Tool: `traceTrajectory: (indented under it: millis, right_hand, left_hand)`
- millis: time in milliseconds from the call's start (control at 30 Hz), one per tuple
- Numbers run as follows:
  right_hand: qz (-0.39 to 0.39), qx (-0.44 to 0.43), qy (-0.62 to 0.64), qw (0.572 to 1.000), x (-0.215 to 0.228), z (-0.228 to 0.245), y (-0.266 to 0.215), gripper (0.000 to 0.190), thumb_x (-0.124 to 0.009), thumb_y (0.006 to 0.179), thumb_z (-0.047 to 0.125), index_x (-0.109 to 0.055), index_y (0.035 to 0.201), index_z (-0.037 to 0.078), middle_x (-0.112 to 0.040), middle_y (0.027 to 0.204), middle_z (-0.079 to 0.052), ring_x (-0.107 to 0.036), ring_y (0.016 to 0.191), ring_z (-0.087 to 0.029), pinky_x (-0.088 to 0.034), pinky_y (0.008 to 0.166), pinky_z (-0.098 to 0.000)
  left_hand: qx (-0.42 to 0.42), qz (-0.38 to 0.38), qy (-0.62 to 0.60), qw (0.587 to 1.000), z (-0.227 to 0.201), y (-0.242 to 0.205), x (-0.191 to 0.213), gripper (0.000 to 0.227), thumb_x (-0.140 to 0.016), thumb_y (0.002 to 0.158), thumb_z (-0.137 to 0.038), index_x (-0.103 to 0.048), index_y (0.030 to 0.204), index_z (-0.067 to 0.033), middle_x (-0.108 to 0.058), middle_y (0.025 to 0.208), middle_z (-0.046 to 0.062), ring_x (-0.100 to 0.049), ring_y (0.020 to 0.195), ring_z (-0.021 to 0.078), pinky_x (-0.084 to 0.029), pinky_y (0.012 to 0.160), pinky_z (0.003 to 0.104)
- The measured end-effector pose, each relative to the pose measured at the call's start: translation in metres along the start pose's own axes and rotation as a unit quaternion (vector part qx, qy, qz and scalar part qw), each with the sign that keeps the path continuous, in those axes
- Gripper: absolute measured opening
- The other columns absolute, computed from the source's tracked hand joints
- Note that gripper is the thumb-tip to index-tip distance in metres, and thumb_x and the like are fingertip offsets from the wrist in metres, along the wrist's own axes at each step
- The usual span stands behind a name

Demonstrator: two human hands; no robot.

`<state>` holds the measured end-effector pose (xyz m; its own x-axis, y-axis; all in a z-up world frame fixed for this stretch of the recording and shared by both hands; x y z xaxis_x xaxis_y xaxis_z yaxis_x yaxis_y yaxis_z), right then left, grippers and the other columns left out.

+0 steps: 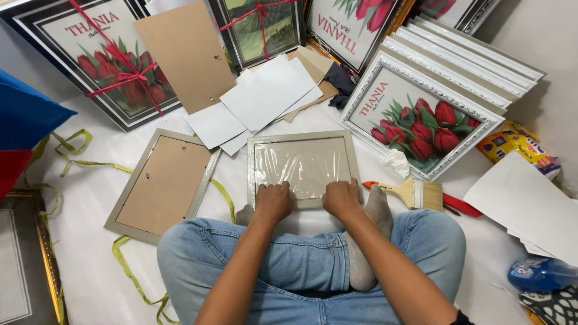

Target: Assembling picture frames by cleaning glass, inserting pictures, and securing backboards

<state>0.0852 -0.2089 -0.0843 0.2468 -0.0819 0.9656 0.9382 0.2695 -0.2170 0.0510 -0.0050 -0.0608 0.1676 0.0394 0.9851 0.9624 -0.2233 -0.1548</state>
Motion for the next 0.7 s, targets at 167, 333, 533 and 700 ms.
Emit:
traceTrajectory:
  millis: [167, 333, 533, 700]
  right_hand:
    - [-0.116, -0.005, 0.109, 0.987, 0.032, 0.008, 0.004, 0.039, -0.052, 0.089, 0.027, -0.075, 0.113, 0.006, -0.073, 0.112, -0.018, -0.065, 0.116, -0.038, -0.042, 0.106, -0.0535]
    - [-0.102, -0.032, 0.165, 0.980, 0.080, 0.026, 0.012, 0.056, -0.054, 0.095, 0.032, -0.058, 0.140, 0.000, -0.051, 0.150, -0.027, -0.041, 0.146, -0.044, -0.034, 0.117, -0.0561]
    - [-0.050, -0.042, 0.138, 0.988, 0.062, 0.024, 0.064, 0.076, -0.051, 0.098, 0.050, -0.040, 0.154, 0.001, -0.032, 0.165, -0.024, -0.022, 0.156, -0.041, -0.016, 0.125, -0.0581]
    - [-0.002, -0.071, 0.137, 0.988, 0.052, 0.036, 0.070, 0.082, -0.051, 0.099, 0.053, -0.031, 0.158, 0.000, -0.023, 0.168, -0.023, -0.015, 0.157, -0.041, -0.010, 0.125, -0.0623]
  left_hand:
    - [0.000, -0.124, -0.018, 0.992, 0.015, 0.034, 0.003, 0.032, -0.063, 0.087, -0.032, -0.064, 0.109, -0.0093, -0.071, 0.101, 0.013, -0.070, 0.099, 0.0339, -0.052, 0.085, 0.048]
    - [0.004, -0.157, -0.079, 0.984, 0.017, 0.042, 0.052, 0.061, -0.067, 0.092, -0.041, -0.056, 0.137, -0.0004, -0.056, 0.143, 0.023, -0.050, 0.137, 0.0398, -0.043, 0.111, 0.051]
    - [0.039, -0.088, -0.140, 0.986, 0.022, 0.068, 0.036, 0.092, -0.053, 0.094, -0.065, -0.035, 0.152, 0.0034, -0.024, 0.165, 0.026, -0.022, 0.153, 0.0442, -0.023, 0.125, 0.054]
    - [0.056, 0.005, -0.122, 0.991, 0.020, 0.076, 0.008, 0.094, -0.036, 0.098, -0.071, -0.028, 0.156, 0.0030, -0.024, 0.164, 0.025, -0.019, 0.155, 0.0409, -0.018, 0.126, 0.053]
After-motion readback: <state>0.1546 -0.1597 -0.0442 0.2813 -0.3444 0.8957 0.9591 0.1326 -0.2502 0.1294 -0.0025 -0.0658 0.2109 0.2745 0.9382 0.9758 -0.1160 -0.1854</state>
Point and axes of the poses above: each hand's wrist, its own y-axis towards the middle knuckle, its own x-axis out of the back of the hand, z = x × y, the point moved 4 cm from there along y, towards the middle knuckle
